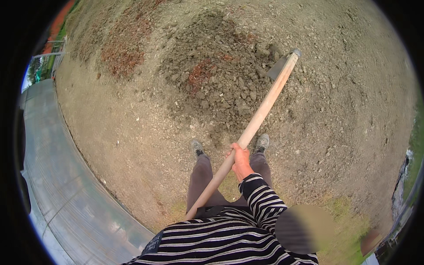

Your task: The person uses a hoe to break up and loosen soil in a small patch of ground. They repeatedly strike and pull the soil, occasionally stepping forward to reach new areas. The person briefly removes a small piece of debris by hand before resuming hoeing.

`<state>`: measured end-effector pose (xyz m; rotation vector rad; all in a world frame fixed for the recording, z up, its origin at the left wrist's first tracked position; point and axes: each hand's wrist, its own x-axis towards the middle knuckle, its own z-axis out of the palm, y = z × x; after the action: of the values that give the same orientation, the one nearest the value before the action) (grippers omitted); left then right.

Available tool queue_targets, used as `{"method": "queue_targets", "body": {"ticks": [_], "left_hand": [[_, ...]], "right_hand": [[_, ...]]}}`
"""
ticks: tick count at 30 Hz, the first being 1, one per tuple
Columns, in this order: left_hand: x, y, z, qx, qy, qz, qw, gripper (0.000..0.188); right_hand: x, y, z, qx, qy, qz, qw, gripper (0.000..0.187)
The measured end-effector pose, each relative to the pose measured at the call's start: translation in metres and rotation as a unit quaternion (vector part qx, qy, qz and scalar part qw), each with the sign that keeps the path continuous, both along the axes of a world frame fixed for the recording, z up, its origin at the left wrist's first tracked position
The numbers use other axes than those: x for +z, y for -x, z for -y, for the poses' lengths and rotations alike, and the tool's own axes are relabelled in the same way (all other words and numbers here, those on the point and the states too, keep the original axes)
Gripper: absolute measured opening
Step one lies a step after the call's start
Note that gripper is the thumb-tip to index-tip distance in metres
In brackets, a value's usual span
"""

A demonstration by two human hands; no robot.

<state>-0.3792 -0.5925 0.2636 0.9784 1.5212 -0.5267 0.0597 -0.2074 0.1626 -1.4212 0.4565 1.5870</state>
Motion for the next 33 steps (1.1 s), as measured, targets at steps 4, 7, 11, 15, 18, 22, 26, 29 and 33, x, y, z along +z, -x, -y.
{"method": "queue_targets", "body": {"ticks": [4,7,11,15,18,22,26,29,33], "left_hand": [[-0.009,-0.121,-0.112,-0.008,-0.085,0.001,0.996,0.031],[-0.015,-0.195,-0.198,-0.029,-0.201,-0.019,0.979,0.025],[-0.023,-0.233,-0.239,-0.038,-0.172,-0.013,0.984,0.026],[0.002,-0.196,-0.158,-0.036,-0.144,-0.034,0.988,0.028],[0.069,-0.145,-0.045,0.04,0.044,-0.03,0.998,0.04],[0.105,-0.126,0.06,0.092,0.153,-0.152,0.972,0.045],[0.072,-0.129,0.06,0.09,0.144,-0.133,0.977,0.046],[0.065,-0.13,0.034,0.094,0.144,-0.092,0.981,0.047],[0.081,-0.122,-0.044,0.096,0.119,0.032,0.988,0.045]], "right_hand": [[0.017,-0.088,-0.043,-0.021,-0.143,0.033,0.989,0.014],[0.026,-0.155,-0.082,-0.053,-0.255,0.043,0.965,0.016],[0.044,-0.201,-0.12,-0.059,-0.238,0.109,0.963,0.013],[0.028,-0.137,-0.079,-0.045,-0.127,0.121,0.983,0.014],[-0.012,-0.061,-0.011,0.083,0.103,-0.004,0.991,0.014],[-0.054,-0.043,0.03,0.072,0.079,-0.015,0.994,0.011],[-0.062,-0.046,0.033,0.11,0.059,-0.012,0.992,0.013],[-0.061,-0.039,0.028,0.102,0.113,0.0,0.988,0.013],[-0.065,-0.022,0.013,0.094,0.124,0.043,0.987,0.013]]}}
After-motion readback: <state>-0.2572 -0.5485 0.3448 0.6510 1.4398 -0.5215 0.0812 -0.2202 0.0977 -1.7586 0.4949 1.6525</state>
